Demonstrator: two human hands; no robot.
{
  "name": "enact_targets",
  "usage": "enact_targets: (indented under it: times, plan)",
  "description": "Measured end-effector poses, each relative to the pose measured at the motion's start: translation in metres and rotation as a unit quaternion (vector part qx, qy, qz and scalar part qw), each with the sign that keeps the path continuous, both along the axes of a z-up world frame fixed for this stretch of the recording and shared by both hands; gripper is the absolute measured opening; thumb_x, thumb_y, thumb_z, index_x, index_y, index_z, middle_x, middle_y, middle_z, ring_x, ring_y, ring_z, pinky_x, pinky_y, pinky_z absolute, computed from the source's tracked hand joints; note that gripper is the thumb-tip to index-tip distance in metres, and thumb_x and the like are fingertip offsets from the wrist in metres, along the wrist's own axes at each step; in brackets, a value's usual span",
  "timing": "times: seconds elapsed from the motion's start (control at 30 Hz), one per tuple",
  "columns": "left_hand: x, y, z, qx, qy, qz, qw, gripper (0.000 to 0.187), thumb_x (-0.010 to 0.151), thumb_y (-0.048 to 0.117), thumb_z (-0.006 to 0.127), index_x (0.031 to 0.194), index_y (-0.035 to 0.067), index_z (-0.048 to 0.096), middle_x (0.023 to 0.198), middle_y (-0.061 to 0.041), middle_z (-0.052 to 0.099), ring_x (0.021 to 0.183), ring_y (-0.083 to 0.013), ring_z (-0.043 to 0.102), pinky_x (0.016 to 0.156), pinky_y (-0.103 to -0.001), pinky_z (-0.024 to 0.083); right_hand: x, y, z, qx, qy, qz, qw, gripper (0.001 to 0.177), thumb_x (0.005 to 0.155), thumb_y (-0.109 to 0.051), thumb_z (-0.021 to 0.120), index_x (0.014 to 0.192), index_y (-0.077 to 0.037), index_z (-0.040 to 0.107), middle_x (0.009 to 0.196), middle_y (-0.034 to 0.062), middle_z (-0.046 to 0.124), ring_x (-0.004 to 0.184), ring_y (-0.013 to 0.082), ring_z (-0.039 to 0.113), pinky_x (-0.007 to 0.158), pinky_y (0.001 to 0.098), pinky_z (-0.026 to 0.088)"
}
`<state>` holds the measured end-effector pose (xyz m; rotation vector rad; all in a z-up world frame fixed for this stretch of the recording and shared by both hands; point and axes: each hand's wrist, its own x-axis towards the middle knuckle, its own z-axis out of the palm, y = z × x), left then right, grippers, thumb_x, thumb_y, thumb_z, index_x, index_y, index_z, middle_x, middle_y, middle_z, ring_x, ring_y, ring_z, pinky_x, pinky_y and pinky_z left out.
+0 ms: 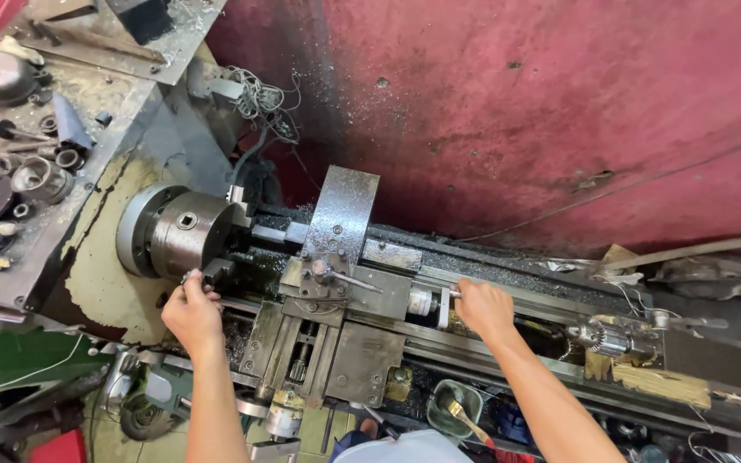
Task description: The person uses a brush to sweep metal shavings and debris from the bed and carriage of a metal lathe. They move the brush along the machine's surface to clear away the accumulated waste material.
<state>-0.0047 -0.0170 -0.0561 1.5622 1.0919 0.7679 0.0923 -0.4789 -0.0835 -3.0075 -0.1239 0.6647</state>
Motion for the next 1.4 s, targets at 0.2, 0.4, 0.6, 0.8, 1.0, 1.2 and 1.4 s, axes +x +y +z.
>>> enact_targets:
  times: [0.2,0.4,0.6,0.8,1.0,1.2,1.4]
  plan:
    - [0.011,-0.001,-0.013,0.023,-0.032,0.031,0.999,0.029,0.096,0.033,0.069,0.083,0.008,0.073,0.057,-0.007,0.061,0.042,-0.0109,0.054,0.047,-0.026,0.044,0.0,0.002,0.012,0.004,0.006,0.001,1.0,0.031,0.094,-0.04,0.045,0.109,-0.022,0.066,0.103,0.0166,0.077,0.103,0.0424,0.073,0.094,0.0545,0.057]
    - [0.01,-0.015,0.002,0.004,-0.07,0.05,0.996,0.025,0.095,0.025,0.067,0.081,0.005,0.07,0.057,-0.012,0.059,0.041,-0.0139,0.055,0.048,-0.027,0.048,0.008,-0.005,0.0,0.017,0.026,0.011,0.999,0.028,0.09,-0.037,0.058,0.105,-0.019,0.072,0.099,0.0162,0.077,0.101,0.0412,0.074,0.089,0.0527,0.059]
    - [0.013,-0.009,-0.013,-0.001,-0.108,0.054,0.993,0.025,0.096,0.022,0.068,0.079,0.004,0.068,0.056,-0.014,0.058,0.04,-0.0145,0.056,0.046,-0.027,0.05,0.018,-0.003,0.002,0.061,0.071,0.01,0.996,0.033,0.089,-0.041,0.061,0.104,-0.015,0.076,0.103,0.021,0.077,0.107,0.0445,0.071,0.09,0.0569,0.057]
    - [0.011,-0.012,-0.006,0.005,-0.106,0.045,0.993,0.025,0.094,0.021,0.067,0.077,0.003,0.067,0.055,-0.014,0.058,0.039,-0.0153,0.057,0.046,-0.028,0.05,0.007,-0.003,0.005,0.052,0.055,-0.005,0.997,0.041,0.089,-0.043,0.057,0.107,-0.012,0.078,0.105,0.0212,0.077,0.107,0.0442,0.071,0.092,0.0551,0.056]
    - [0.005,-0.008,-0.007,-0.003,-0.103,0.025,0.994,0.028,0.099,0.021,0.066,0.077,0.004,0.065,0.055,-0.013,0.057,0.038,-0.0159,0.055,0.044,-0.028,0.048,-0.004,-0.004,0.0,0.031,0.001,-0.002,1.0,0.03,0.088,-0.037,0.056,0.101,-0.016,0.073,0.095,0.0184,0.076,0.099,0.0411,0.074,0.088,0.0518,0.059]
    - [0.006,-0.004,-0.014,-0.014,-0.111,0.015,0.994,0.031,0.101,0.021,0.068,0.076,0.004,0.064,0.057,-0.014,0.057,0.037,-0.0154,0.054,0.041,-0.03,0.049,0.002,-0.007,-0.004,0.036,0.004,-0.021,0.999,0.037,0.087,-0.047,0.051,0.098,-0.019,0.073,0.098,0.0175,0.076,0.103,0.0422,0.073,0.09,0.0531,0.058]
    - [0.007,0.0,-0.022,-0.019,-0.123,0.015,0.992,0.033,0.102,0.024,0.069,0.079,0.001,0.065,0.059,-0.016,0.058,0.038,-0.0163,0.054,0.041,-0.031,0.05,-0.003,-0.003,0.013,0.037,0.004,-0.025,0.999,0.036,0.089,-0.045,0.051,0.1,-0.018,0.072,0.098,0.0189,0.076,0.103,0.0418,0.073,0.09,0.0532,0.058]
